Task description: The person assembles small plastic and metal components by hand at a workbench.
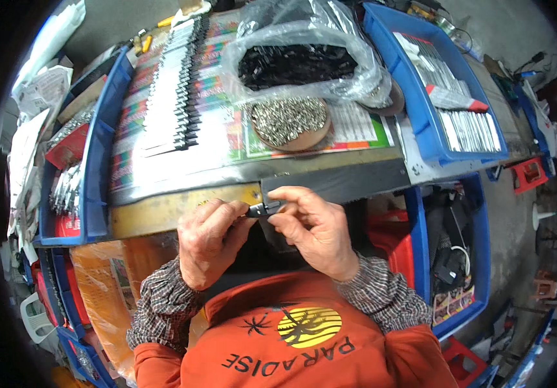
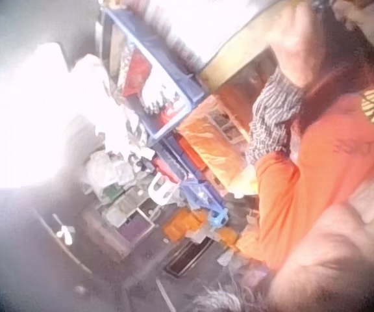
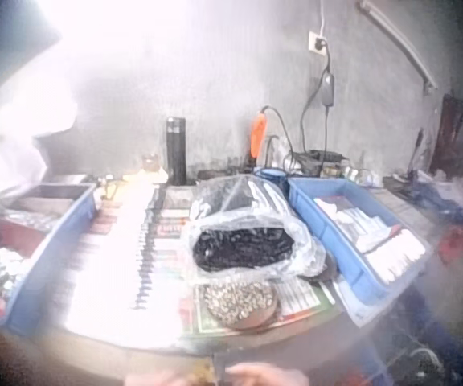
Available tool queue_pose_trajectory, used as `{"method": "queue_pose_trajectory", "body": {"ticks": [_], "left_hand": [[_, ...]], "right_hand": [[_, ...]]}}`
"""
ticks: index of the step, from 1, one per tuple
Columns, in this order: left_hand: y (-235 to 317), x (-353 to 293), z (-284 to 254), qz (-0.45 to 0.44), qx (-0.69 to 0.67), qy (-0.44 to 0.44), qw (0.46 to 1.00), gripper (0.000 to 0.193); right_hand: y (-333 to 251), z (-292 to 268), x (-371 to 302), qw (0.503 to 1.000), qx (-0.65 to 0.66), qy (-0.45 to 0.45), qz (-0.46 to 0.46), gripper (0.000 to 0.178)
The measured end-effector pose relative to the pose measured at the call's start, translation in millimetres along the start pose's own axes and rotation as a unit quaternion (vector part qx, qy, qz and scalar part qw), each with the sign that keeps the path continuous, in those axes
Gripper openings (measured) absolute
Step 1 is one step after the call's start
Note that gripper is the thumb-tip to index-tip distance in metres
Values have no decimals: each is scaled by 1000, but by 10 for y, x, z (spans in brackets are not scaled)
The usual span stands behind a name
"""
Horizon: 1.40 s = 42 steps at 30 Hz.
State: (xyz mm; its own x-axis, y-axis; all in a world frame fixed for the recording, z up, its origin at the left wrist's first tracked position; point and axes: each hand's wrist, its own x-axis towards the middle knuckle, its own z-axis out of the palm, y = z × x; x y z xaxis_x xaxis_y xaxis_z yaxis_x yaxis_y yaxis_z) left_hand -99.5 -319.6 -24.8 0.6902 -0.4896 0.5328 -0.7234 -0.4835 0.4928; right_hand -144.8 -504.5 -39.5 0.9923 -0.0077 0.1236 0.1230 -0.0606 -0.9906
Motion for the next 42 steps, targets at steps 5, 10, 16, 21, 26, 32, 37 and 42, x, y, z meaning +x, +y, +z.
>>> {"method": "queue_pose_trajectory", "body": {"ticks": [5,10,16,21,26,32,37,42], "left_hand": [[-375,243,-266,-8,79,14,997,16],[-1129,592,-500,-29,167,41,985,10],[-1891,1200,-485,-93,253,44,962,20],[-2356,1533,-438,-87,284,68,953,17],[-2703,1811,-381,5,328,81,941,18],[-2934,1967,-309,-32,245,48,968,18],[-3078,2004,-289,-34,245,60,967,18],[-2957,2042,-241,-73,269,29,960,20]], "right_hand": [[-90,-100,141,995,-64,24,-66,23],[11,-105,255,992,-96,32,-77,19],[26,-156,297,989,-122,24,-76,16],[8,-167,314,978,-152,5,-143,15],[-8,-209,331,970,-167,-19,-174,17],[2,-232,349,959,-199,-33,-197,22],[44,-237,320,959,-185,-36,-213,24],[55,-266,322,957,-195,-48,-210,23]]}}
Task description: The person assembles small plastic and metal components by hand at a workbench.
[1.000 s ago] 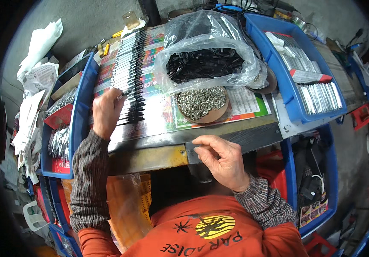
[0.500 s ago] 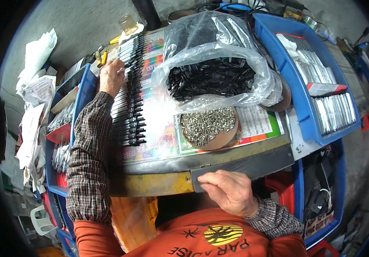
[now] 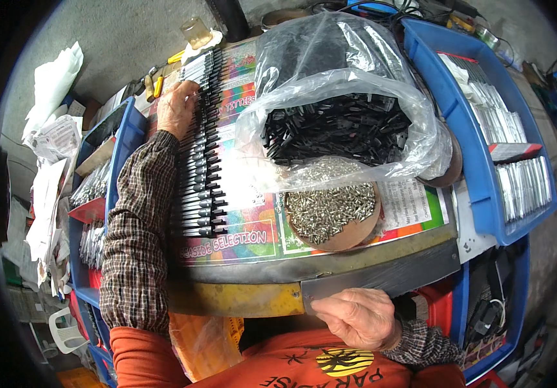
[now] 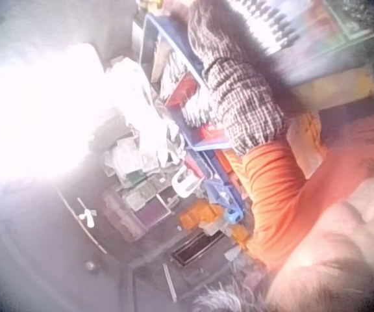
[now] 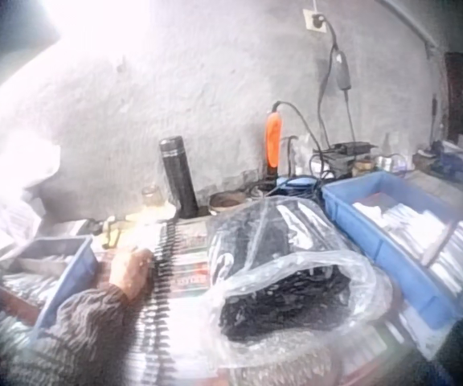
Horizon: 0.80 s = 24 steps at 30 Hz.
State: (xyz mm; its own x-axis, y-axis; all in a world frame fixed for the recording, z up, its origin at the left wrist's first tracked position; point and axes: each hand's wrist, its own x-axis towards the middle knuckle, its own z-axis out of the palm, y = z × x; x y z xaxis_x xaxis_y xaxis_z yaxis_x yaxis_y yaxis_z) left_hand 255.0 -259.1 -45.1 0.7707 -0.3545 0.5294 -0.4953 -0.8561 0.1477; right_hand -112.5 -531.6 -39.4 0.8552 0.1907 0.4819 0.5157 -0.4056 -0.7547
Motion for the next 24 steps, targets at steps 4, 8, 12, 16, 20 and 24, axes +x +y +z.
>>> {"method": "queue_pose_trajectory", "body": {"ticks": [4,8,12,16,20,24], "left_hand": [[-18,5,-54,7,23,-13,1000,20],[-1,10,-49,22,43,-5,999,19],[10,28,-5,49,105,1,993,17],[96,-39,-69,-2,102,4,995,17],[61,-68,-205,32,96,-4,995,23],[149,-14,-554,42,143,-62,987,16]], "right_hand": [[-19,-2,30,1000,-5,-3,-9,18],[-23,-15,23,1000,1,-10,1,23],[-13,5,5,1000,-3,2,0,23],[-39,3,22,1000,-22,3,-12,23],[-48,7,32,999,-30,4,-14,22],[-56,23,11,999,-42,8,-20,21]]}}
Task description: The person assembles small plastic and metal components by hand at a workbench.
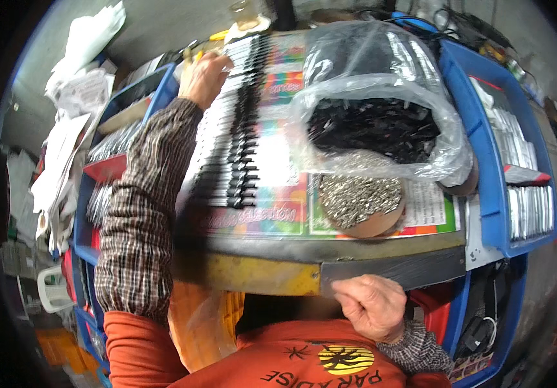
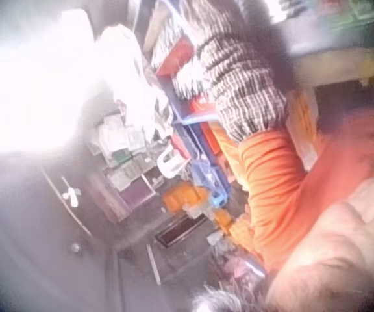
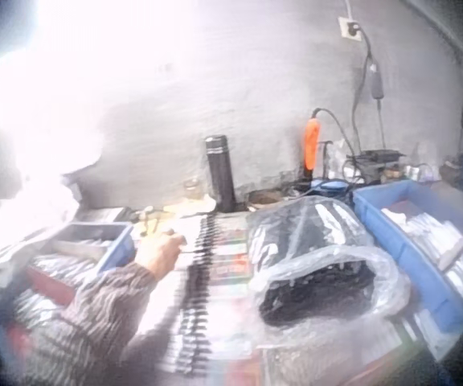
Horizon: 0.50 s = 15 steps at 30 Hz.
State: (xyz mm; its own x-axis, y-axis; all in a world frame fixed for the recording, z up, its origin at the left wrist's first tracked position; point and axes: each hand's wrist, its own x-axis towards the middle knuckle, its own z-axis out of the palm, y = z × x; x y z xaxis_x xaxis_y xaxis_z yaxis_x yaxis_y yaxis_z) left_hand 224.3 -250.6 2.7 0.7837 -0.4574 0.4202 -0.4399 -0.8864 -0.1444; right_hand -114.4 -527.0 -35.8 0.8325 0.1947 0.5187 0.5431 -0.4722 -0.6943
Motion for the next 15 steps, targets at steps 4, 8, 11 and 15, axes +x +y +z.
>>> {"method": "queue_pose_trajectory", "body": {"ticks": [4,8,11,15], "left_hand": [[-123,-26,-256,57,-3,47,997,6],[-44,-351,-705,67,5,35,997,8],[-177,-823,-1025,65,45,39,996,7],[-384,-1446,-1316,23,49,50,997,5]], "right_hand": [[-23,31,-26,999,6,7,42,15],[14,55,-104,997,6,41,62,12],[25,86,-130,997,16,47,53,12],[34,122,-128,997,17,55,52,13]]}}
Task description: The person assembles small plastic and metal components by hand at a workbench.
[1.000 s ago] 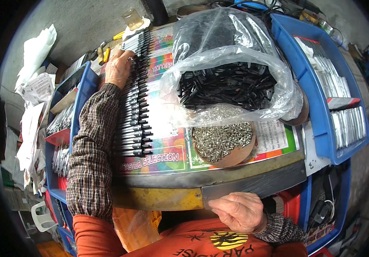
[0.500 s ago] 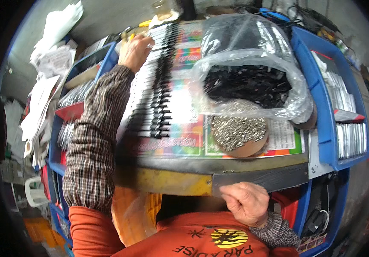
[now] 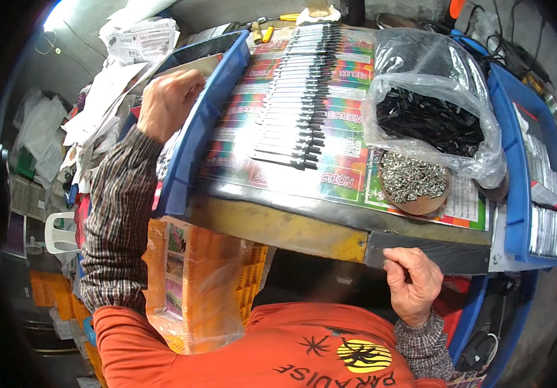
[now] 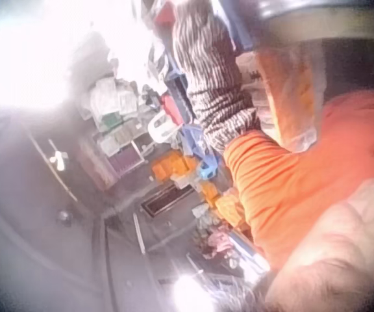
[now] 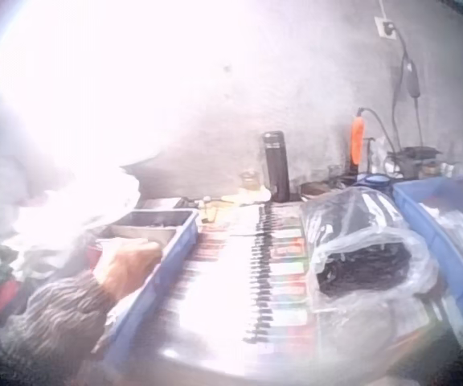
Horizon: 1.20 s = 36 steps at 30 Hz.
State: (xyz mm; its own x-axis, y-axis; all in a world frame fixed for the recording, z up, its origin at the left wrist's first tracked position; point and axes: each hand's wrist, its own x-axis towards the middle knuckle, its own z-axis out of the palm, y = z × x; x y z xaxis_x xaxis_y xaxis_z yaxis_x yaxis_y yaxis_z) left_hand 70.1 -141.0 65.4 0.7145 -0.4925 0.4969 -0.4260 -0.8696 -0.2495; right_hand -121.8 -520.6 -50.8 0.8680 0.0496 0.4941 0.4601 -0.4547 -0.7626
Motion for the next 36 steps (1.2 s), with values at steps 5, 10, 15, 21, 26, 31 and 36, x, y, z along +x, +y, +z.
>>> {"method": "queue_pose_trajectory", "body": {"ticks": [5,10,15,21,26,31,36], "left_hand": [[-265,-647,-164,-138,-33,-39,989,4],[-529,-1103,9,-197,-33,-86,976,6],[-571,-1131,101,-236,-96,-117,960,13],[-539,-1078,158,-268,-83,-172,944,18],[-586,-1121,208,-252,-84,-159,951,20],[-617,-1140,235,-236,-114,-130,956,21],[-787,-1220,305,-202,-83,-114,969,24]], "right_hand": [[-15,12,-13,1000,4,3,18,11],[-62,39,8,999,16,3,44,9],[-87,70,20,998,20,8,62,8],[-87,80,29,998,11,10,65,7],[-112,66,25,998,10,6,64,8],[-157,10,7,995,45,6,86,9],[-227,-114,47,997,13,-28,73,9]]}}
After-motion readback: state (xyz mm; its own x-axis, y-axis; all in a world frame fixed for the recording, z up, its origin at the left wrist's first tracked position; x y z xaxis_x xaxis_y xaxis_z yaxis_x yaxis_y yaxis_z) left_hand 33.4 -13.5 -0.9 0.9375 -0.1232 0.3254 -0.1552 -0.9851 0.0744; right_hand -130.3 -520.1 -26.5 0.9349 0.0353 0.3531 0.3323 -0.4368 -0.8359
